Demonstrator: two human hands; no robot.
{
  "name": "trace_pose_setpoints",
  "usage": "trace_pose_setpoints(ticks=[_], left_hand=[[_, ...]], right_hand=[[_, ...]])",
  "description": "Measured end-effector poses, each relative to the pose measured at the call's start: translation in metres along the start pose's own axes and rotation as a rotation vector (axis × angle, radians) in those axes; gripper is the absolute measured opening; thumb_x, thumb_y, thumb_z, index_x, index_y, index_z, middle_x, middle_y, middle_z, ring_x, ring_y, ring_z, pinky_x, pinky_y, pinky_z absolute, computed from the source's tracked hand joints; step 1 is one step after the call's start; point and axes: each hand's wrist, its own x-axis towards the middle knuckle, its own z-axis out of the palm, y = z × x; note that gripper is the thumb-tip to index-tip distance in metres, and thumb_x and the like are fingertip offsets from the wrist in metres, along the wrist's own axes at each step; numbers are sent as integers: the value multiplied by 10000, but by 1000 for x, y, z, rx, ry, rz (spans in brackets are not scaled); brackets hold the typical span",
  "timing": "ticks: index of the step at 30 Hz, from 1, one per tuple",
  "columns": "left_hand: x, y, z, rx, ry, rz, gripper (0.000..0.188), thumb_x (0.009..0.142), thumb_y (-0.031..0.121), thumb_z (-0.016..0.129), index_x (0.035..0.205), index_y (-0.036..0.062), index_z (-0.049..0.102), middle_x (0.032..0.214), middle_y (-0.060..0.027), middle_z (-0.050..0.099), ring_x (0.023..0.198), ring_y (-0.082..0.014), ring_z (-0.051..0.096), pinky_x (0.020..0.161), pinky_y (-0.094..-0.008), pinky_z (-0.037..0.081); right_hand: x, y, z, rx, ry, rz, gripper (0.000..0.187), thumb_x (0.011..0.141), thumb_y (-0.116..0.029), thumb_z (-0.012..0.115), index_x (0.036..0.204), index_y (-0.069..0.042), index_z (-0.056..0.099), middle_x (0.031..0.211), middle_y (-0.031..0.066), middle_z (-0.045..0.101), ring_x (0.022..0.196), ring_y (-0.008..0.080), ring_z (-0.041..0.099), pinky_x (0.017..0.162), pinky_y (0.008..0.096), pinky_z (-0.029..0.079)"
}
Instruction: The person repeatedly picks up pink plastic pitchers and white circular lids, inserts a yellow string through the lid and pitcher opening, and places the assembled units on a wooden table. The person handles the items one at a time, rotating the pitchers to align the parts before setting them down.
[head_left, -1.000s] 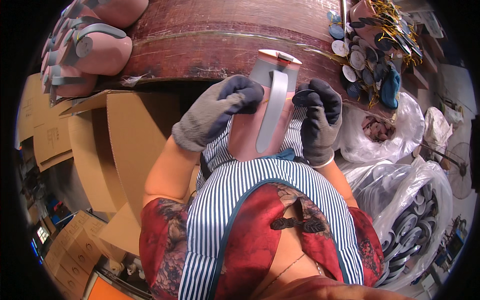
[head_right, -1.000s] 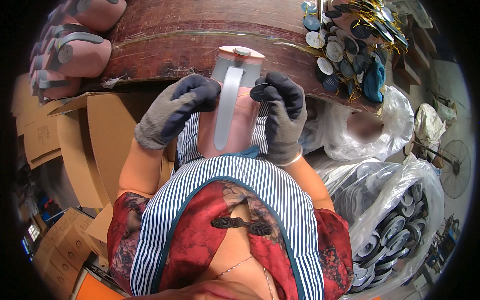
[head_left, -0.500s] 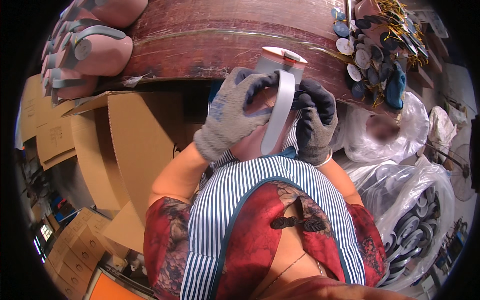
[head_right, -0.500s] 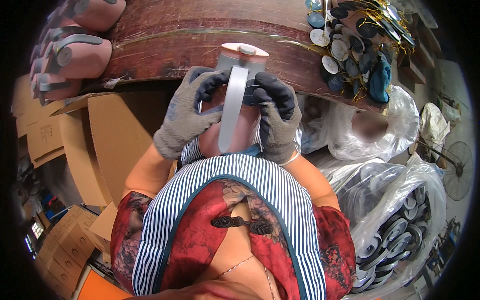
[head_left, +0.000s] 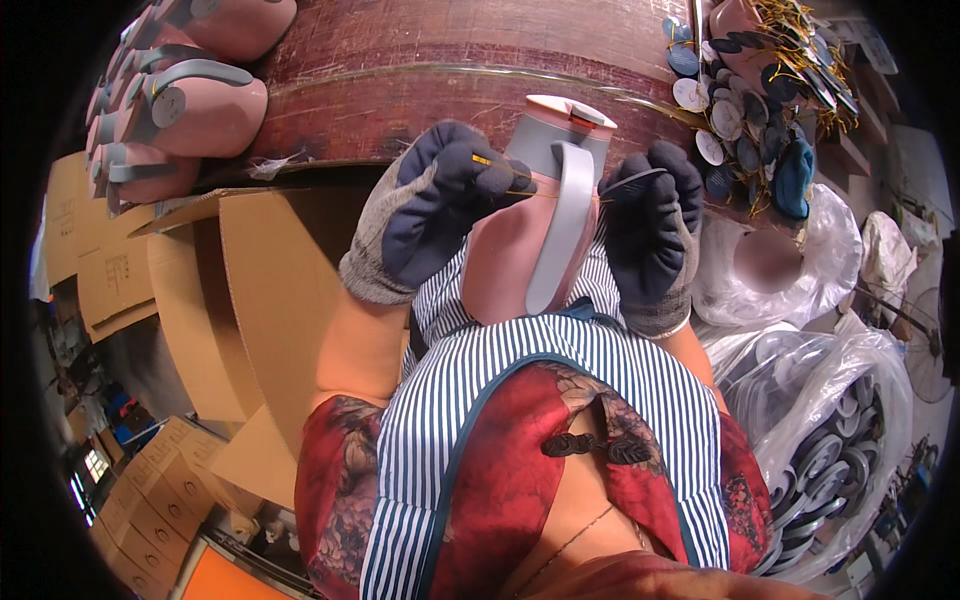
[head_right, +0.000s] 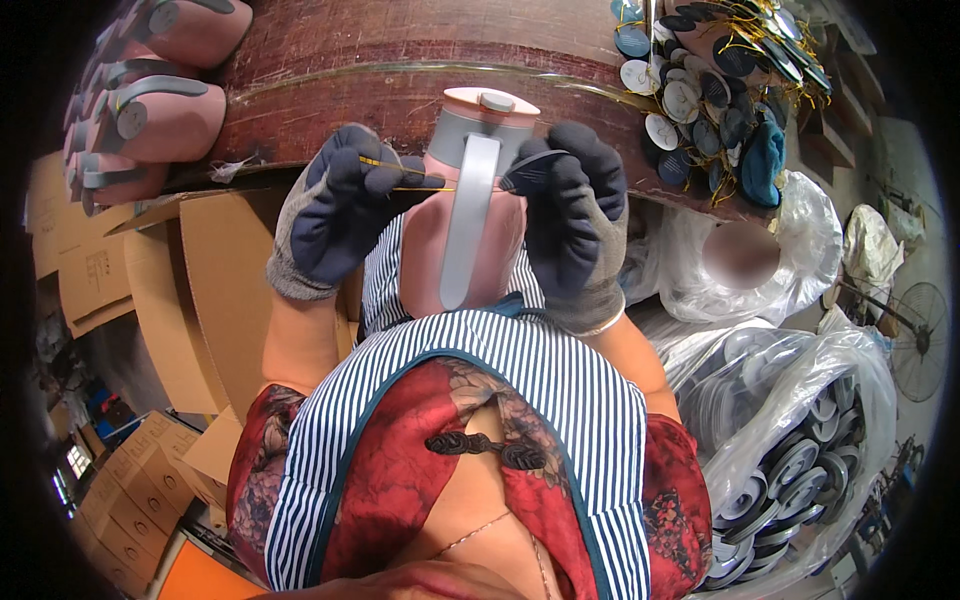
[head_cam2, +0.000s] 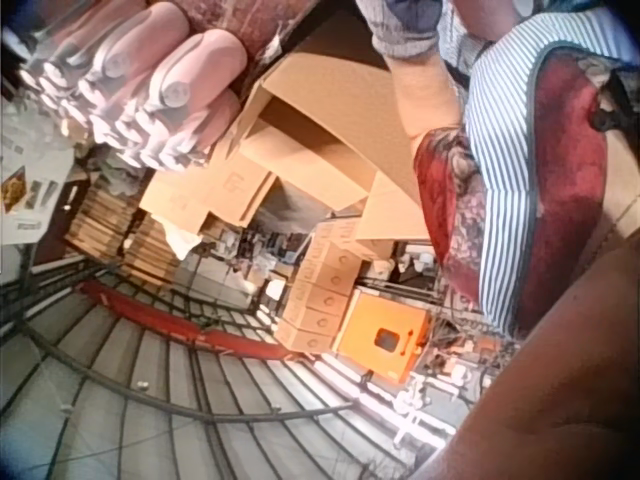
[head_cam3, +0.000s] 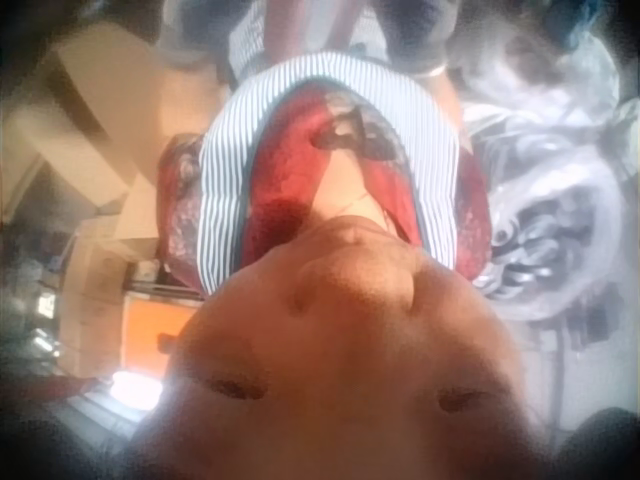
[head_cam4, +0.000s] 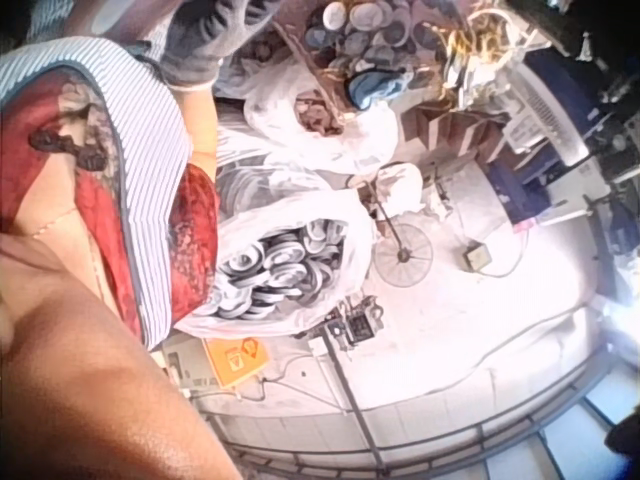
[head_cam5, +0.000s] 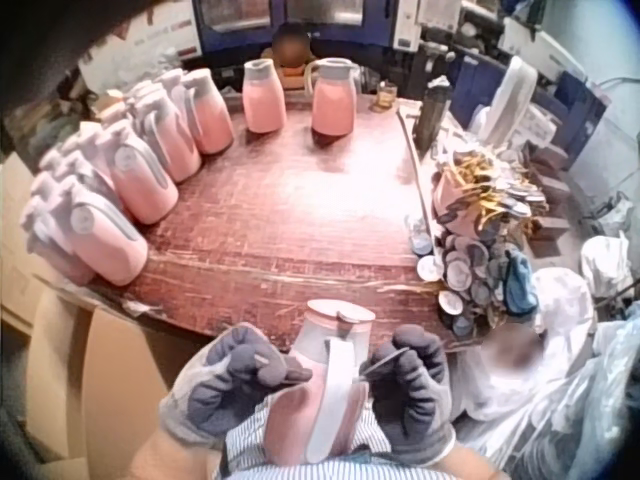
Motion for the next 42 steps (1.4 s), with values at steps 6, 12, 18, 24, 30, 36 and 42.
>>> trace_pose_setpoints(ticks=[6, 12, 18, 24, 30, 36, 42], left_hand=[[26, 6, 28, 67, 14, -11, 337, 1037, 218, 520, 1294, 1, 511, 1173, -115, 633, 942, -158, 640, 859, -330, 516], [29, 18, 27, 179, -53, -105, 474, 967, 78, 615, 1410, -13, 477, 1363, -112, 578, 1247, -177, 555, 1061, -326, 450], [41, 38, 40, 527, -132, 48, 678, 872, 110, 742, 1461, -5, 428, 1425, -109, 544, 1267, -198, 550, 1052, -325, 461], [79, 91, 41, 919, -523, -161, 964, 746, 140, 844, 1550, 93, 315, 1373, -91, 577, 1159, -166, 625, 965, -325, 531], [90, 76, 38, 1426, -567, 129, 904, 774, 309, 831, 1536, 156, 369, 1051, -101, 700, 784, -190, 643, 755, -328, 533], [45, 46, 35, 664, -53, 37, 609, 852, 42, 704, 1424, 13, 495, 1100, -117, 707, 946, -167, 695, 779, -273, 552], [64, 37, -10, 609, 196, 236, 454, 858, -42, 627, 1308, -34, 567, 1113, -127, 687, 984, -163, 660, 861, -282, 533]], right_hand=[[21, -7, 38, -683, -206, -303, 413, 844, 90, 700, 1234, 55, 571, 1302, 221, 615, 1150, 290, 647, 985, 374, 540], [40, 7, 34, -1076, -340, -754, 443, 779, 35, 777, 1195, 40, 626, 1199, 193, 679, 1014, 270, 690, 854, 358, 574], [54, 3, 47, -1266, -394, -866, 468, 766, -27, 805, 1208, 16, 655, 1356, 219, 552, 1064, 298, 663, 867, 362, 569], [53, -7, 57, -1219, -568, -440, 525, 813, -33, 755, 1319, -41, 618, 1381, 212, 550, 1203, 301, 617, 963, 352, 544], [50, 13, 43, -1167, -353, -901, 348, 793, 11, 763, 1116, -39, 645, 1207, 210, 636, 1121, 342, 653, 892, 380, 590], [35, 12, 37, -1333, -354, -833, 333, 825, -9, 749, 1141, -36, 647, 1232, 237, 607, 986, 325, 681, 804, 374, 587], [23, 8, 13, -1464, -316, -570, 399, 696, -33, 777, 1077, -72, 666, 1257, 224, 601, 1042, 356, 638, 842, 419, 539]])
